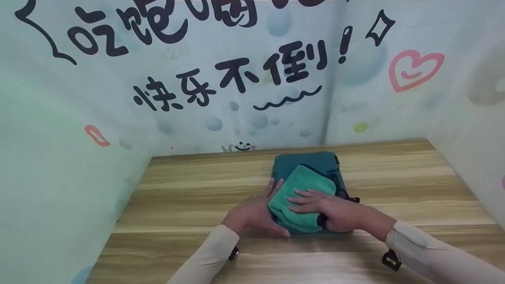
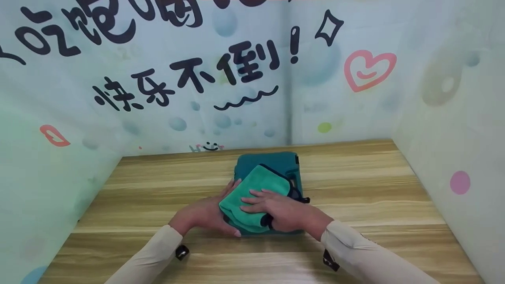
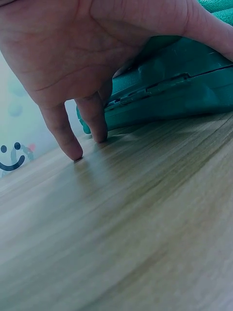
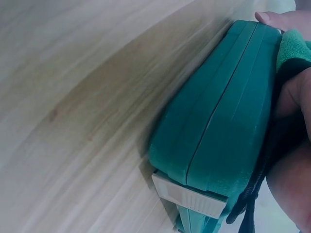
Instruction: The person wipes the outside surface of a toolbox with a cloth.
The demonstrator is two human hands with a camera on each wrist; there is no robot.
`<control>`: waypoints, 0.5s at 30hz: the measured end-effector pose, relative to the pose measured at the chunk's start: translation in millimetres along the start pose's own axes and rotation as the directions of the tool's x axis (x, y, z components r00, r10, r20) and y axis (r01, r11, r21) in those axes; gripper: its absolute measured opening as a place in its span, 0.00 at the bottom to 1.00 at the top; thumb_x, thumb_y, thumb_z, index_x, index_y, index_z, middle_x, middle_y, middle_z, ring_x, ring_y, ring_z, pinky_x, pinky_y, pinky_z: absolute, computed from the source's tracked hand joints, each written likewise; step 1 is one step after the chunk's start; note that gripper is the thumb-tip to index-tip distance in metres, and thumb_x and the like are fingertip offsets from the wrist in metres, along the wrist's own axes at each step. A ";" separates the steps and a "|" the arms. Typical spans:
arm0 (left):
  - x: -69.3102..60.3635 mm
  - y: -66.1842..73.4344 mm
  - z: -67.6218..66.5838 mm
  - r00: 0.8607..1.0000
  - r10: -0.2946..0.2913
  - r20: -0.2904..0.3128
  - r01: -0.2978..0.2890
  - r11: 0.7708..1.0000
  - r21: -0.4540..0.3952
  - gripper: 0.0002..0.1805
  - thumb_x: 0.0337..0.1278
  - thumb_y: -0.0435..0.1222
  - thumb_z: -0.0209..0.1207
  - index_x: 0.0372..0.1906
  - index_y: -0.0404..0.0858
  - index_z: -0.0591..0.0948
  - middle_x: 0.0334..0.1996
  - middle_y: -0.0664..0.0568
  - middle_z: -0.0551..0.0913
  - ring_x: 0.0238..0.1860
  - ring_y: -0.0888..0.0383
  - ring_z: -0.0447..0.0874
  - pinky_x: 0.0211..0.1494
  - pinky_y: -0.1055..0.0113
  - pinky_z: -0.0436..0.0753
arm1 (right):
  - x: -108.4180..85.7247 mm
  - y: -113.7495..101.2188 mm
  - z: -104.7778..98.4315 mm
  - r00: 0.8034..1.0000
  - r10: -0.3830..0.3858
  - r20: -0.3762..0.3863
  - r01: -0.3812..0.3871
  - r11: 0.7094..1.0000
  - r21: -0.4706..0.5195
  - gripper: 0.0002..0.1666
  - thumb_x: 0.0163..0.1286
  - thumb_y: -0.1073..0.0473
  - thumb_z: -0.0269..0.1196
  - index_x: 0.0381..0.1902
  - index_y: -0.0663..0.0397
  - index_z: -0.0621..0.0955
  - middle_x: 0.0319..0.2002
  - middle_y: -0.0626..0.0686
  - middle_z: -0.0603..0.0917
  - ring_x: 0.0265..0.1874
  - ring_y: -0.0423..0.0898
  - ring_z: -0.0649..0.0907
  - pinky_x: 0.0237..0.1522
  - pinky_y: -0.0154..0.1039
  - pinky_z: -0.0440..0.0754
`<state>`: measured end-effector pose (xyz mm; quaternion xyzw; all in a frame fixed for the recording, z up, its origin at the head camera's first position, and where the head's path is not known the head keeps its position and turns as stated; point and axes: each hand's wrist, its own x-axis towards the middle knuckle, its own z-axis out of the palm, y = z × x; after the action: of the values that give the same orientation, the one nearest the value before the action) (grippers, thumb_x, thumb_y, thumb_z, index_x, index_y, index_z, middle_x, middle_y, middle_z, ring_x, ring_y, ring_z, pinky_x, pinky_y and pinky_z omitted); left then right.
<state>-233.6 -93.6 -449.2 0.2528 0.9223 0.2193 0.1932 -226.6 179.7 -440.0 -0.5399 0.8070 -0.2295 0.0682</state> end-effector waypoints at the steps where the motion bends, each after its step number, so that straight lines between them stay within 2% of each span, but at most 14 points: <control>1: -0.1 -0.4 0.1 1.000 -0.003 0.002 0.003 1.000 0.001 0.78 0.35 0.69 0.74 0.80 0.62 0.28 0.82 0.52 0.33 0.70 0.42 0.67 0.64 0.52 0.73 | 0.3 -0.2 0.0 1.000 0.001 0.000 -0.001 1.000 0.000 0.54 0.48 0.89 0.53 0.75 0.53 0.71 0.75 0.53 0.66 0.76 0.60 0.57 0.70 0.63 0.55; 8: -0.8 -0.9 -0.2 1.000 -0.002 0.001 0.002 1.000 -0.017 0.77 0.35 0.69 0.74 0.80 0.63 0.29 0.82 0.54 0.32 0.69 0.43 0.68 0.62 0.55 0.75 | 0.3 -0.4 -0.9 1.000 0.010 0.005 -0.010 1.000 0.006 0.56 0.46 0.89 0.52 0.75 0.53 0.70 0.75 0.53 0.65 0.76 0.60 0.56 0.71 0.62 0.53; 12: -0.9 -0.8 1.1 1.000 0.009 -0.010 -0.009 1.000 -0.014 0.78 0.35 0.69 0.74 0.81 0.61 0.29 0.82 0.55 0.32 0.64 0.45 0.75 0.59 0.58 0.77 | -0.4 0.1 0.1 1.000 0.008 0.001 -0.008 1.000 -0.003 0.55 0.48 0.88 0.52 0.75 0.53 0.70 0.75 0.53 0.65 0.76 0.60 0.57 0.71 0.61 0.53; 15: 0.2 -1.3 2.8 1.000 0.014 -0.025 -0.014 1.000 -0.003 0.78 0.34 0.69 0.74 0.81 0.61 0.30 0.82 0.57 0.31 0.63 0.43 0.76 0.61 0.57 0.77 | -1.6 0.4 1.3 1.000 0.007 -0.006 -0.007 1.000 0.001 0.53 0.50 0.88 0.52 0.75 0.53 0.70 0.75 0.53 0.66 0.76 0.59 0.57 0.71 0.61 0.54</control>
<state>-232.9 -93.7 -452.2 0.2560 0.9225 0.2254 0.1807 -225.8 180.8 -441.6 -0.5364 0.8088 -0.2315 0.0669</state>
